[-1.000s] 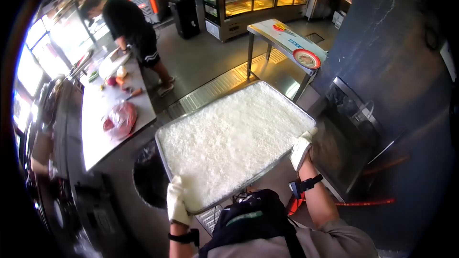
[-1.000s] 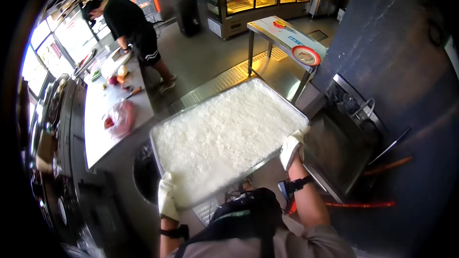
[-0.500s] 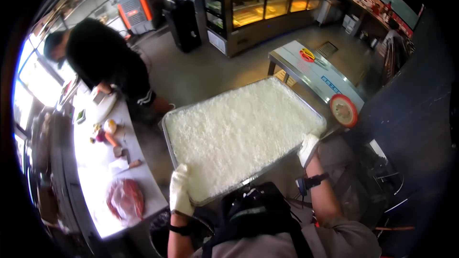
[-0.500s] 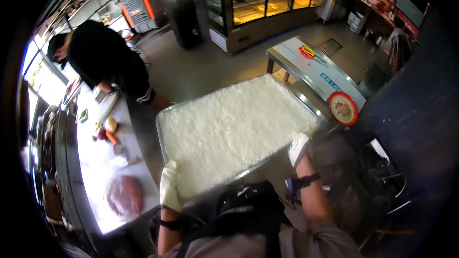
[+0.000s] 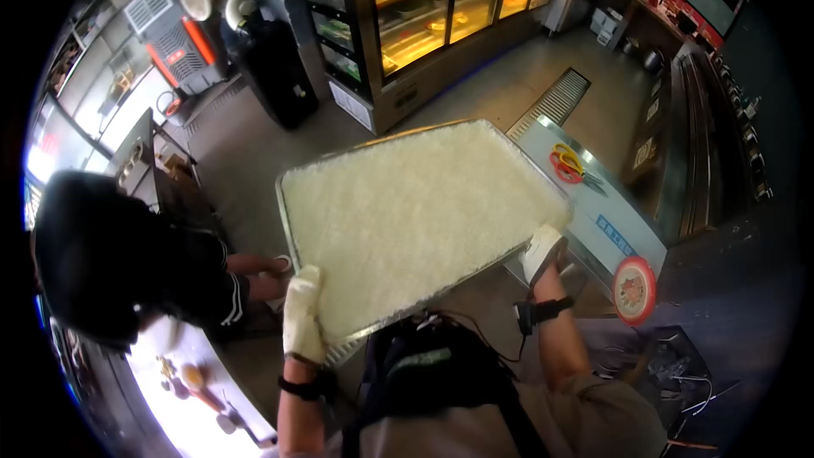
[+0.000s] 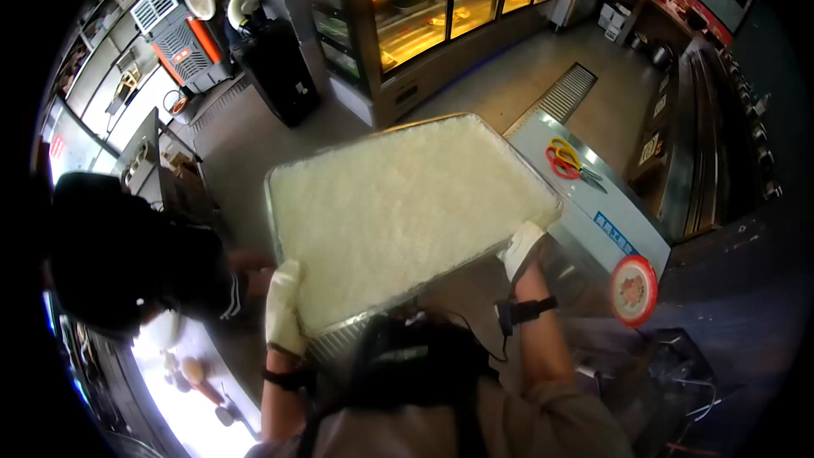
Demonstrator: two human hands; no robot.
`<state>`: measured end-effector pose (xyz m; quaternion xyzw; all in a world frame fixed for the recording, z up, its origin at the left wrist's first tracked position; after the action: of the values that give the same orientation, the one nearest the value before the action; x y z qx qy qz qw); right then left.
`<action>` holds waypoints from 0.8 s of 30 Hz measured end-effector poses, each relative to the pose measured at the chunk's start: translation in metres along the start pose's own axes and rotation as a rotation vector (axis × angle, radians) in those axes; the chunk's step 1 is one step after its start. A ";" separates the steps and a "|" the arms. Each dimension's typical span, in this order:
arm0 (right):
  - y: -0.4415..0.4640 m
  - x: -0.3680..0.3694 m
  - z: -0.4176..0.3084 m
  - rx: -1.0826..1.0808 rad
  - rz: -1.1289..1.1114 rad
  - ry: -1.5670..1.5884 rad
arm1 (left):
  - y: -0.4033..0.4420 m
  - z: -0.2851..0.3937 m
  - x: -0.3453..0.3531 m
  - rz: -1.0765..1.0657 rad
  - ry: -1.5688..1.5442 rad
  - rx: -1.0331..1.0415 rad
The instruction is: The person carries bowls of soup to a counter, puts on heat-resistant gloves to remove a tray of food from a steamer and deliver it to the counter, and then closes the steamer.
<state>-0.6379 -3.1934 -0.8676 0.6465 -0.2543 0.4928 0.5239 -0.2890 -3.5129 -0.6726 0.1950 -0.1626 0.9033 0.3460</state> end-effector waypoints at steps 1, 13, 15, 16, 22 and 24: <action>-0.020 -0.021 -0.002 0.012 -0.028 -0.510 | 0.009 -0.008 -0.016 -0.003 0.063 0.107; -0.074 -0.002 -0.089 0.406 0.409 -3.256 | -0.008 -0.025 0.101 -0.275 0.223 0.023; 0.005 -0.017 -0.081 0.625 0.399 -3.314 | 0.073 -0.014 0.166 -0.311 0.242 -0.017; 0.018 -0.024 -0.083 0.683 0.393 -3.334 | 0.086 -0.017 0.181 -0.327 0.233 -0.032; 0.126 -0.028 -0.138 1.017 0.450 -3.353 | 0.265 -0.050 0.287 -0.342 0.327 -0.268; 0.146 -0.029 -0.151 1.136 0.501 -3.350 | 0.297 -0.075 0.300 -0.377 0.372 -0.291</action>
<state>-0.8284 -3.1055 -0.8373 -0.4410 0.3608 0.5469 0.6134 -0.7170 -3.5222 -0.6460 0.0012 -0.1853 0.8106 0.5556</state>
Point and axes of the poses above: each hand's wrist, its own y-axis towards the middle knuckle, its own x-axis out of the palm, z = x × y, the point moved 3 cm from there along y, towards the middle knuckle, and after that the axes turned 3 degrees about z, right-handed, at the moved point
